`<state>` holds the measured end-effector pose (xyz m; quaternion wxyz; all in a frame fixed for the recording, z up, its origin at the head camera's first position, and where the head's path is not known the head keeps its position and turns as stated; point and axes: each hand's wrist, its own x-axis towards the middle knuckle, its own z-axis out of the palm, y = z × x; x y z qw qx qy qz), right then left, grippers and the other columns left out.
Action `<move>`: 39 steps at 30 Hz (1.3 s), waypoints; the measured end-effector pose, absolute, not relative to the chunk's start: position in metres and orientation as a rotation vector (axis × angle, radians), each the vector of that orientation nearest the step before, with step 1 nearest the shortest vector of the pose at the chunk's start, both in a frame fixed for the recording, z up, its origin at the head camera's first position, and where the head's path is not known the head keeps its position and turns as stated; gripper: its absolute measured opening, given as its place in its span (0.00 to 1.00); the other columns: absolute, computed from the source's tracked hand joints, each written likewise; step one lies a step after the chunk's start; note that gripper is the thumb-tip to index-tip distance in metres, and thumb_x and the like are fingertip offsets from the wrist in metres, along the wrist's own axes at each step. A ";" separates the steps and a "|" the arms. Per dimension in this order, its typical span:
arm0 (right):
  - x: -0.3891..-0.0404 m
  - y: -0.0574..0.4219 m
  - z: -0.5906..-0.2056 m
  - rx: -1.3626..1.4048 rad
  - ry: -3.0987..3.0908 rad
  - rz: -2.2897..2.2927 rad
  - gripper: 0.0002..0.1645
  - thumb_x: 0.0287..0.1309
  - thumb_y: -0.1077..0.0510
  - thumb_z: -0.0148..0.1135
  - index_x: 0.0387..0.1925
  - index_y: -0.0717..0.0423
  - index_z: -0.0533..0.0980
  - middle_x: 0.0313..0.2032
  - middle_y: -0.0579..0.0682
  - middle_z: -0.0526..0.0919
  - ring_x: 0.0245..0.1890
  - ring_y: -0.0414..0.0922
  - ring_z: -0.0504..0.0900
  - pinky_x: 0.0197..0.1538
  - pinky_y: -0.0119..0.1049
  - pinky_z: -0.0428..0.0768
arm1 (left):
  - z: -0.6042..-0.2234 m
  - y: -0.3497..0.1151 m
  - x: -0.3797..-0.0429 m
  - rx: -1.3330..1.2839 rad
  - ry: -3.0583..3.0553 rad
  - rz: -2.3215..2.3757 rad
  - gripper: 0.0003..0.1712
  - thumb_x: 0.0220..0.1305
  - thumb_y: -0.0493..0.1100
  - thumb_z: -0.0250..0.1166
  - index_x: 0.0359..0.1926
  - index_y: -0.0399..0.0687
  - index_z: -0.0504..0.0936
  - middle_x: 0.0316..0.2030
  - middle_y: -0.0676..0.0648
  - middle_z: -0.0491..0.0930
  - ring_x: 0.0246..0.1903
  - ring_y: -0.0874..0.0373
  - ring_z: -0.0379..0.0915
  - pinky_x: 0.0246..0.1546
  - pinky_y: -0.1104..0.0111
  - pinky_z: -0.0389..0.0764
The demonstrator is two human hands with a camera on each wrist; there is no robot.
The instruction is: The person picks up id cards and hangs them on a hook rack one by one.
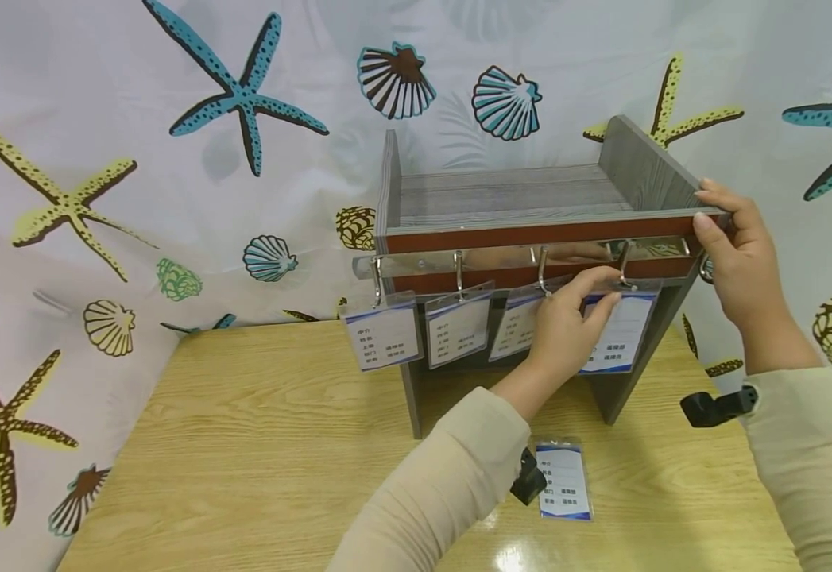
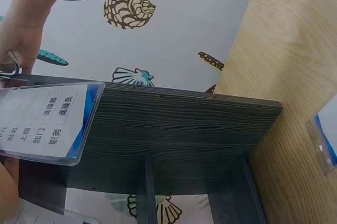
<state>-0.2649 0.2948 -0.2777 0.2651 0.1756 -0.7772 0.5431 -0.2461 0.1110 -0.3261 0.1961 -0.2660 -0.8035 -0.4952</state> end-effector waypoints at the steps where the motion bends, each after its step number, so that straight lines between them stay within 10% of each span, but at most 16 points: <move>1: -0.265 0.295 -0.278 0.475 -2.101 1.468 0.18 0.62 0.60 0.42 0.54 0.51 0.64 0.62 0.48 0.55 0.59 0.42 0.55 0.58 0.33 0.56 | -0.327 0.110 -0.246 -0.751 -2.229 -1.397 0.16 0.60 0.44 0.54 0.51 0.52 0.70 0.29 0.53 0.76 0.07 0.65 0.51 0.09 0.79 0.58; 10: -0.268 0.300 -0.272 0.453 -2.154 1.489 0.20 0.62 0.58 0.42 0.56 0.49 0.63 0.62 0.47 0.53 0.61 0.41 0.50 0.59 0.32 0.53 | -0.330 0.102 -0.247 -0.816 -2.163 -1.465 0.15 0.61 0.43 0.53 0.48 0.45 0.70 0.35 0.50 0.77 0.29 0.71 0.70 0.30 0.85 0.69; 22: -0.262 0.302 -0.273 0.345 -2.193 1.499 0.25 0.63 0.55 0.40 0.62 0.44 0.56 0.61 0.48 0.53 0.55 0.43 0.59 0.56 0.35 0.57 | -0.331 0.080 -0.240 -0.838 -2.219 -1.434 0.11 0.60 0.43 0.55 0.42 0.43 0.75 0.35 0.52 0.77 0.33 0.70 0.70 0.29 0.84 0.69; 39: -0.198 0.313 -0.341 0.388 -1.914 1.796 0.21 0.60 0.66 0.44 0.56 0.60 0.60 0.50 0.49 0.65 0.46 0.37 0.69 0.45 0.20 0.67 | -0.319 0.015 -0.207 -0.890 -2.153 -1.435 0.10 0.59 0.39 0.55 0.40 0.38 0.75 0.34 0.48 0.77 0.31 0.62 0.71 0.30 0.76 0.72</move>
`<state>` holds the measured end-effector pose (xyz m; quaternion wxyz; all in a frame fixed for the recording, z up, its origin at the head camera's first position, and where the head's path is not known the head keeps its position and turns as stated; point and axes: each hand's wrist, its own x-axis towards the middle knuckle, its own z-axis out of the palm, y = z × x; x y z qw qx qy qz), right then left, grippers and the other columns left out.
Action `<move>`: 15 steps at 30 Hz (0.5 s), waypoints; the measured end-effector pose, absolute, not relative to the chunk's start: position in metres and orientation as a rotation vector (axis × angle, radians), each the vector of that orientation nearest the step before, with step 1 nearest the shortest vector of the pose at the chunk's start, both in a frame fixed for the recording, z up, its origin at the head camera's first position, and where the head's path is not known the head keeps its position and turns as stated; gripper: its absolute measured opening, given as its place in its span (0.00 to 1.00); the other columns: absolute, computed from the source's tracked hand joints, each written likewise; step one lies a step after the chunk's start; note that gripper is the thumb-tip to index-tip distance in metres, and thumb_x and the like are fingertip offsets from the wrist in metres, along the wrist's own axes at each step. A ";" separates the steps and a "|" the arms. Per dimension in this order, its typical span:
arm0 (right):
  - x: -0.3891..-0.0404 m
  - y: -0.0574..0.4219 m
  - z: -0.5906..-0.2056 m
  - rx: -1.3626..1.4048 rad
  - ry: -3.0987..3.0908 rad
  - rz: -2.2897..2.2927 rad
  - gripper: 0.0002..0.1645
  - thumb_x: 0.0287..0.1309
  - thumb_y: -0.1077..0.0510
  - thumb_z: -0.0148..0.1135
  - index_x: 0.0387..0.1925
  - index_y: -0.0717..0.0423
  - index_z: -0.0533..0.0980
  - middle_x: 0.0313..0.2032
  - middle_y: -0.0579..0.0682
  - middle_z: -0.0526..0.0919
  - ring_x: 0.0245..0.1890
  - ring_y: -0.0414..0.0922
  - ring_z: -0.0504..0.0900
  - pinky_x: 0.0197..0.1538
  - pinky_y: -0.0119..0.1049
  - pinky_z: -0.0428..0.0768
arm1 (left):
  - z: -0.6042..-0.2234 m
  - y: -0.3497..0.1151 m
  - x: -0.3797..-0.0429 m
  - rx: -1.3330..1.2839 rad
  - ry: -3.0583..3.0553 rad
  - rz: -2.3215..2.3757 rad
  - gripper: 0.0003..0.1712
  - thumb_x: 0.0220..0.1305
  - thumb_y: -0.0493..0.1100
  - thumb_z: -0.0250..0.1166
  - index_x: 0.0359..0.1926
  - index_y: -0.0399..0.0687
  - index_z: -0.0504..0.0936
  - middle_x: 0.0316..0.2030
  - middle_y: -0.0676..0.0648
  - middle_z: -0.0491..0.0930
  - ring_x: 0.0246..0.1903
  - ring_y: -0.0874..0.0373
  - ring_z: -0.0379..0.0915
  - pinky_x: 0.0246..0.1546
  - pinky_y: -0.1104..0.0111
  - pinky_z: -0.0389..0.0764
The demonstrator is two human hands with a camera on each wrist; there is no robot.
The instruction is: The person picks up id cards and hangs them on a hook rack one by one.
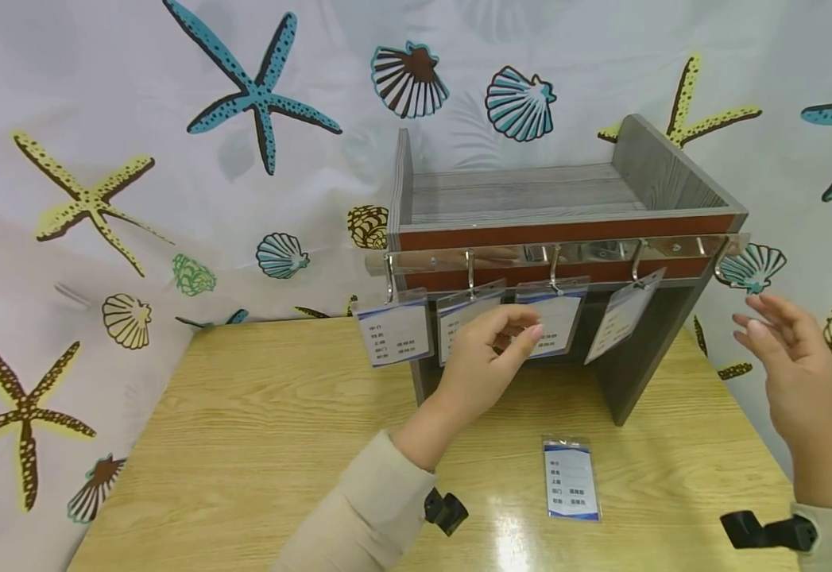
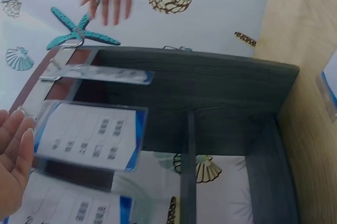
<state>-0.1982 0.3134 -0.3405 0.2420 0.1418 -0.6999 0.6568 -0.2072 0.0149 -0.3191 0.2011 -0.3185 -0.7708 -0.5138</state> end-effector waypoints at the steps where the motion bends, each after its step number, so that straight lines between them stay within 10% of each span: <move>1: -0.194 0.313 -0.347 0.399 -1.941 1.784 0.21 0.60 0.66 0.44 0.56 0.60 0.60 0.50 0.47 0.66 0.46 0.36 0.69 0.45 0.19 0.67 | -0.317 0.011 -0.206 -0.895 -2.131 -1.417 0.10 0.59 0.38 0.55 0.40 0.37 0.75 0.33 0.47 0.77 0.31 0.62 0.71 0.30 0.76 0.72; 10: -0.176 0.302 -0.398 0.348 -2.360 1.695 0.22 0.62 0.61 0.43 0.56 0.65 0.58 0.47 0.38 0.66 0.44 0.27 0.67 0.43 0.16 0.65 | -0.298 -0.019 -0.198 -0.910 -1.952 -1.233 0.17 0.62 0.46 0.51 0.40 0.35 0.76 0.38 0.43 0.77 0.37 0.58 0.72 0.33 0.70 0.74; 15: -0.176 0.289 -0.424 0.261 -2.652 1.599 0.30 0.62 0.52 0.43 0.58 0.68 0.54 0.52 0.54 0.64 0.44 0.28 0.64 0.43 0.23 0.67 | -0.285 -0.032 -0.198 -0.892 -1.870 -1.157 0.23 0.62 0.51 0.50 0.42 0.33 0.76 0.43 0.40 0.75 0.43 0.55 0.71 0.40 0.65 0.72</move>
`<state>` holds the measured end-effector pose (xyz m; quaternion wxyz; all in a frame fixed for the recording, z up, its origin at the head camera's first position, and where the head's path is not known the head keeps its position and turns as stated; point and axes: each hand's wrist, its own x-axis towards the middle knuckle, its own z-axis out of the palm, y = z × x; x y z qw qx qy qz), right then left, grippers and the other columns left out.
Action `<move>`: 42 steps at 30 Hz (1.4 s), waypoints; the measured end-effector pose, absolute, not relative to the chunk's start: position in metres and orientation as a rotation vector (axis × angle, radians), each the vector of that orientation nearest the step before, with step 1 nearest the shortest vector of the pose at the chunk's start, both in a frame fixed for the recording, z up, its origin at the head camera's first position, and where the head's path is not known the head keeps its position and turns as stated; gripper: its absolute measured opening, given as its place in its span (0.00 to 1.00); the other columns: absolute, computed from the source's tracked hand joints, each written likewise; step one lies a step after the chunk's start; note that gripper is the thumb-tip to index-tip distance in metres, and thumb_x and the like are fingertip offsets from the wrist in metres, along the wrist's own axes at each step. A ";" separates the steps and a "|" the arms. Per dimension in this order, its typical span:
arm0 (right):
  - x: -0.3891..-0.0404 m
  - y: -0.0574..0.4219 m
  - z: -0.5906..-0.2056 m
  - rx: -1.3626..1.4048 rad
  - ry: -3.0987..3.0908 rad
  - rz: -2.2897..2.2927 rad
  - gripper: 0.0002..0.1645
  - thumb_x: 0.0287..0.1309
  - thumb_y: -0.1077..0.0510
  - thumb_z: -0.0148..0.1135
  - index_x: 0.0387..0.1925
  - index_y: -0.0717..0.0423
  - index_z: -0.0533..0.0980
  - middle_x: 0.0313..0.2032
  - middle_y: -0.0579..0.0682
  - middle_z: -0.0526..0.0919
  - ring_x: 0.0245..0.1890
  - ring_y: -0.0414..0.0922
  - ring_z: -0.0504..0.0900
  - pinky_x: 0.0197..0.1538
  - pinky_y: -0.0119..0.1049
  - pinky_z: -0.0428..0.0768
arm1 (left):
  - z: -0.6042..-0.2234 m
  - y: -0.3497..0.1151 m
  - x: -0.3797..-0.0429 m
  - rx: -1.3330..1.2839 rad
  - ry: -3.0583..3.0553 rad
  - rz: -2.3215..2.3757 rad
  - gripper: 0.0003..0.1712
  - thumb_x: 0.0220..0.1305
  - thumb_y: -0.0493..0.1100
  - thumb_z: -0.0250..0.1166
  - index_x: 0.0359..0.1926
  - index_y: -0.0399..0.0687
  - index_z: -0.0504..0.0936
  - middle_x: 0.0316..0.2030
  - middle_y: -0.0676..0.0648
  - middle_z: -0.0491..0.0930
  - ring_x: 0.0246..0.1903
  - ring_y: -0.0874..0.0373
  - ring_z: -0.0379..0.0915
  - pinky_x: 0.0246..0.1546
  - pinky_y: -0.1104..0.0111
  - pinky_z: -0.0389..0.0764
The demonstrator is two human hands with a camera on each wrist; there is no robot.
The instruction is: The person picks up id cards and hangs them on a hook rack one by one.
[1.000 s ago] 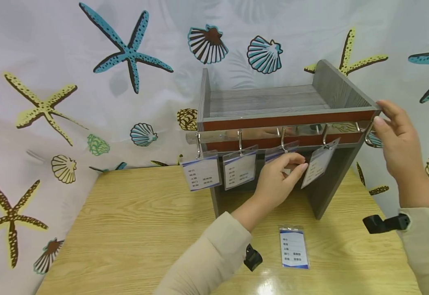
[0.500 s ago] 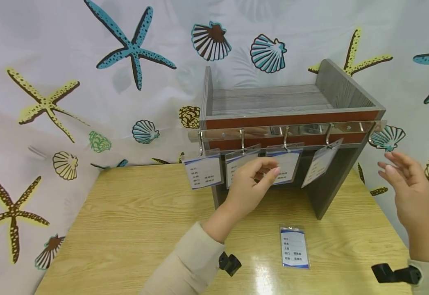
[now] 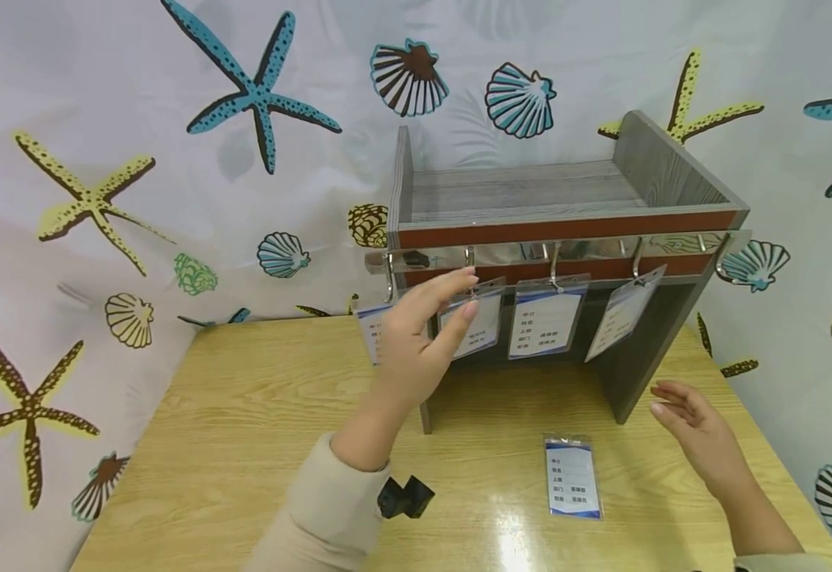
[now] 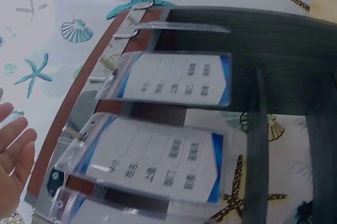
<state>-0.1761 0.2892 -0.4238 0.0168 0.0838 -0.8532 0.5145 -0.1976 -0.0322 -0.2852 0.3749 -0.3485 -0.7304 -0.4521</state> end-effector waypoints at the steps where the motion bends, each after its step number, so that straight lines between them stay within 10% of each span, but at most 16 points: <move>1: -0.177 0.287 -0.429 0.239 -2.686 1.615 0.31 0.62 0.50 0.43 0.58 0.67 0.54 0.53 0.57 0.64 0.45 0.31 0.64 0.44 0.27 0.68 | -0.283 -0.035 -0.198 -0.887 -1.857 -1.145 0.23 0.62 0.51 0.50 0.42 0.33 0.76 0.44 0.40 0.75 0.44 0.55 0.70 0.42 0.65 0.71; 8: -0.185 0.278 -0.468 0.130 -2.775 1.790 0.37 0.58 0.45 0.48 0.59 0.66 0.53 0.55 0.65 0.61 0.52 0.59 0.62 0.50 0.55 0.63 | -0.268 -0.058 -0.204 -0.835 -1.849 -1.080 0.22 0.60 0.50 0.53 0.46 0.35 0.75 0.48 0.42 0.73 0.48 0.56 0.68 0.46 0.63 0.65; 16: -0.195 0.271 -0.504 0.054 -2.882 1.770 0.38 0.55 0.49 0.53 0.58 0.68 0.53 0.55 0.68 0.59 0.53 0.61 0.61 0.50 0.53 0.64 | -0.258 -0.083 -0.221 -0.751 -2.036 -1.121 0.26 0.53 0.35 0.61 0.54 0.38 0.68 0.56 0.43 0.64 0.56 0.57 0.57 0.55 0.62 0.56; 42: -0.219 0.252 -0.543 0.300 -3.093 1.133 0.38 0.40 0.56 0.67 0.50 0.73 0.65 0.49 0.70 0.66 0.51 0.66 0.61 0.53 0.55 0.59 | -0.254 -0.100 -0.257 -0.571 -2.476 -1.251 0.31 0.57 0.52 0.57 0.61 0.55 0.60 0.62 0.64 0.49 0.60 0.67 0.43 0.57 0.57 0.51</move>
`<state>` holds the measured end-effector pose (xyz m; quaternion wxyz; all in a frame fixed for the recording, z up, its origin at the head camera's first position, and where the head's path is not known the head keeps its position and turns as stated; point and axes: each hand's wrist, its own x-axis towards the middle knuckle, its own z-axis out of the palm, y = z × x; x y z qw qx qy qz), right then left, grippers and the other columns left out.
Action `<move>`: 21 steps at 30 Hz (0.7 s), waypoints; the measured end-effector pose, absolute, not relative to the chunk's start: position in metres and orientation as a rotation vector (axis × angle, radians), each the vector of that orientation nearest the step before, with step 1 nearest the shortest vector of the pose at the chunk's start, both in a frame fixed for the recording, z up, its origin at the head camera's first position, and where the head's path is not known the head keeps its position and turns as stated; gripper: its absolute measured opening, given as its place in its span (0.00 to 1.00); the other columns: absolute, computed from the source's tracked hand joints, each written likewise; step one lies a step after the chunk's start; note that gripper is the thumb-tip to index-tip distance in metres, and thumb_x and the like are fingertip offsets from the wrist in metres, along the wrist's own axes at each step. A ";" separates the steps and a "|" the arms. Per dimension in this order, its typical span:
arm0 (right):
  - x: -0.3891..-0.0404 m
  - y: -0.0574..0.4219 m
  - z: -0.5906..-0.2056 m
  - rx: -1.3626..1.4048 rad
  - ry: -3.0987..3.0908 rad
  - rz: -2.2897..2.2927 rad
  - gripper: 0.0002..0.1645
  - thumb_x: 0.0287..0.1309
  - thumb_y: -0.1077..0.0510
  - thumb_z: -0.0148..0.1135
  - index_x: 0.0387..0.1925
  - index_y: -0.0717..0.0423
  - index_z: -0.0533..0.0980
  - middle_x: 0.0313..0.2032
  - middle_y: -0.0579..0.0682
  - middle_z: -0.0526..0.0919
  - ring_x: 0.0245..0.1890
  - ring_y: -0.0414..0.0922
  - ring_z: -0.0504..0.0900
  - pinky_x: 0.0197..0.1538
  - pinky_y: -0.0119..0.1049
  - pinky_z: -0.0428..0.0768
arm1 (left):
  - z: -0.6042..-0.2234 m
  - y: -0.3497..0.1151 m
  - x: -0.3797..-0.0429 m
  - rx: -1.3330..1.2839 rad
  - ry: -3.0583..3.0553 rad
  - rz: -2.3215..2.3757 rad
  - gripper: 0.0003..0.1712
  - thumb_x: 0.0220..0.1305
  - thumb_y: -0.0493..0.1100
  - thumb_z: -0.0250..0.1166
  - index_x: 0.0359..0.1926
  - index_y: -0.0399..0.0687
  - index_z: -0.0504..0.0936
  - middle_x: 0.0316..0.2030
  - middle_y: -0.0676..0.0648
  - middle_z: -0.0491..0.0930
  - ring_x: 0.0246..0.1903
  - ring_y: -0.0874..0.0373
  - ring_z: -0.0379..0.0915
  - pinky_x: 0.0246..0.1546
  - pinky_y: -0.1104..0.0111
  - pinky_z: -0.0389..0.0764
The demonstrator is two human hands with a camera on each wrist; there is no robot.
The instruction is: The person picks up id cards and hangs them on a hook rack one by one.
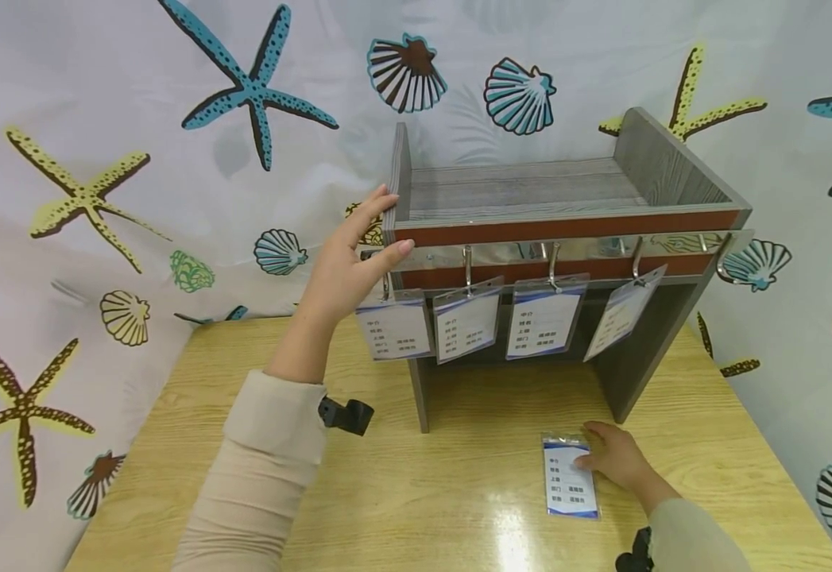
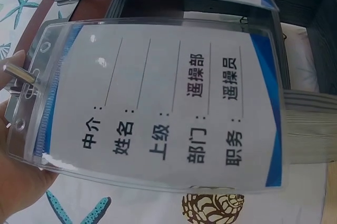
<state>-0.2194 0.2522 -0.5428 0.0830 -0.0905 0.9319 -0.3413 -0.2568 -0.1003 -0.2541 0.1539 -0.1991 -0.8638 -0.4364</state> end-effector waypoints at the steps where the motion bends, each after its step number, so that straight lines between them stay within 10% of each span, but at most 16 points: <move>1: -0.221 0.251 -0.544 -0.277 2.800 -0.992 0.37 0.38 0.56 0.68 0.49 0.73 0.66 0.49 0.69 0.67 0.51 0.65 0.62 0.52 0.55 0.59 | -0.254 -0.101 -0.257 -0.570 -2.479 -1.246 0.31 0.57 0.52 0.57 0.61 0.56 0.60 0.62 0.64 0.49 0.60 0.67 0.43 0.57 0.58 0.52; 21: -0.221 0.238 -0.547 -0.241 2.939 -0.733 0.38 0.21 0.50 0.75 0.36 0.65 0.68 0.31 0.53 0.68 0.34 0.52 0.65 0.37 0.46 0.65 | -0.239 -0.091 -0.237 -0.608 -2.364 -1.375 0.28 0.57 0.37 0.58 0.58 0.38 0.62 0.62 0.46 0.54 0.56 0.56 0.57 0.49 0.61 0.66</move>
